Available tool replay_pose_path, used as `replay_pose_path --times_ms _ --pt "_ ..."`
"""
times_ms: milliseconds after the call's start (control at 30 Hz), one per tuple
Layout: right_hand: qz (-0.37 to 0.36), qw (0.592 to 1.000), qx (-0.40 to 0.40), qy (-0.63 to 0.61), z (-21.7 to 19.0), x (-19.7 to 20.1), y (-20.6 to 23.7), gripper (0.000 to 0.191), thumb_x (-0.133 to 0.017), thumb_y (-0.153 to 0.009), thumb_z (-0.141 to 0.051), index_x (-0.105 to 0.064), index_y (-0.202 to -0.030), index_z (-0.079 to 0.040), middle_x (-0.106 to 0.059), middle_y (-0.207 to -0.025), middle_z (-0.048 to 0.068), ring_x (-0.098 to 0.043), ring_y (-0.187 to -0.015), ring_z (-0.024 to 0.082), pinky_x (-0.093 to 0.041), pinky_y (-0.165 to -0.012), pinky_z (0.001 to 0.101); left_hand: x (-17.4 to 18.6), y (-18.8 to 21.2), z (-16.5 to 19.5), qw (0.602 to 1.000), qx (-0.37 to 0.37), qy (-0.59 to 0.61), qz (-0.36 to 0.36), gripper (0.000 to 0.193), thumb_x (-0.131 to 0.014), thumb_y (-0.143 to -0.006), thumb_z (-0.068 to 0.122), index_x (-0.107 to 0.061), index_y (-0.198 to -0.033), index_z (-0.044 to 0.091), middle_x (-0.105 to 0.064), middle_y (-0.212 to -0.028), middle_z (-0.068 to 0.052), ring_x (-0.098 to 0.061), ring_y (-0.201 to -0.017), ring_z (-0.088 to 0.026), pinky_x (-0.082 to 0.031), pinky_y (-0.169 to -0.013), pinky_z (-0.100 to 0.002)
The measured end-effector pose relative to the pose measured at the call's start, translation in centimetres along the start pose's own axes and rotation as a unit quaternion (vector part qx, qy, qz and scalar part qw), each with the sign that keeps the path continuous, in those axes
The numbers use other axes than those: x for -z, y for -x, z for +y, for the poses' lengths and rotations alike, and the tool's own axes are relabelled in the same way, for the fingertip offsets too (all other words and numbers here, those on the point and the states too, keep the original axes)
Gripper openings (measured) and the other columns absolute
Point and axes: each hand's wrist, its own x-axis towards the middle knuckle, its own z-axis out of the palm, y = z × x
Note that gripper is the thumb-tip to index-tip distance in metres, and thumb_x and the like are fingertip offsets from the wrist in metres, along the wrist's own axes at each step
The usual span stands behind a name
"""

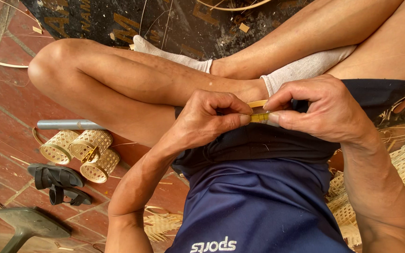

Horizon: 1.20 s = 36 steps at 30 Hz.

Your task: The person sits on the floor and wraps thin bamboo strips around a gray cylindrical mold, bending them into rings. They apply glue from a squeeze bottle to join the strip ends, press the joints, and use plastic clips to hold the formed bamboo rings while they set.

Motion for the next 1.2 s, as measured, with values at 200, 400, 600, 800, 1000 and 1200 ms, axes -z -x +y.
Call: replay_pose_path --times_ms 200,400,600,800,1000,1200 --pt "0.001 1.000 -0.009 -0.003 -0.1 -0.1 -0.2 0.015 -0.080 -0.079 -0.008 -0.075 -0.092 -0.004 -0.076 -0.081 0.001 -0.071 -0.072 0.008 -0.054 -0.067 0.0225 -0.2 -0.1 0.2 1.000 0.003 -0.014 0.004 0.009 -0.076 -0.094 0.006 -0.079 -0.101 0.003 -0.072 -0.082 0.004 -0.059 -0.076 0.000 -0.052 -0.067 -0.018" --pt "0.001 1.000 -0.015 -0.016 0.0 -0.1 -0.2 0.013 -0.080 -0.078 -0.007 -0.076 -0.091 -0.004 -0.076 -0.080 0.000 -0.070 -0.071 0.007 -0.053 -0.065 0.0223 -0.2 -0.2 0.2 1.000 -0.007 -0.021 0.000 0.009 -0.076 -0.093 0.006 -0.079 -0.102 0.004 -0.073 -0.082 0.004 -0.060 -0.076 0.000 -0.053 -0.067 -0.019" --pt "-0.002 0.999 -0.019 -0.039 0.4 -0.1 -0.1 0.012 -0.080 -0.079 -0.007 -0.076 -0.090 -0.005 -0.075 -0.078 -0.001 -0.068 -0.070 0.006 -0.052 -0.064 0.0219 -0.3 -0.3 0.5 0.999 0.001 -0.050 0.004 0.010 -0.076 -0.092 0.007 -0.079 -0.102 0.005 -0.074 -0.081 0.003 -0.060 -0.075 0.000 -0.053 -0.066 -0.020" --pt "0.012 0.999 -0.027 -0.039 0.1 -0.5 -0.1 0.011 -0.079 -0.077 -0.004 -0.073 -0.085 -0.005 -0.072 -0.073 -0.001 -0.065 -0.066 0.007 -0.050 -0.059 0.0230 -0.5 -0.3 1.0 0.998 -0.004 -0.067 0.006 0.011 -0.076 -0.092 0.008 -0.080 -0.101 0.004 -0.075 -0.081 0.003 -0.062 -0.075 -0.001 -0.055 -0.066 -0.020" --pt "0.019 0.999 -0.011 -0.040 0.1 -1.0 0.0 0.014 -0.077 -0.075 0.000 -0.069 -0.085 -0.005 -0.070 -0.073 -0.001 -0.065 -0.066 0.007 -0.052 -0.061 0.0234 -0.8 -0.3 1.4 0.996 -0.007 -0.092 0.000 0.012 -0.075 -0.093 0.009 -0.079 -0.103 0.004 -0.074 -0.080 0.001 -0.061 -0.073 -0.001 -0.054 -0.064 -0.021" --pt "0.019 1.000 -0.003 -0.023 0.3 -1.0 -0.1 0.016 -0.077 -0.073 0.000 -0.069 -0.087 -0.005 -0.070 -0.073 0.000 -0.066 -0.066 0.008 -0.052 -0.062 0.0237 -1.0 -0.5 0.9 0.996 -0.018 -0.082 -0.005 0.013 -0.075 -0.093 0.009 -0.078 -0.104 0.004 -0.076 -0.085 0.002 -0.065 -0.077 -0.001 -0.056 -0.068 -0.021"
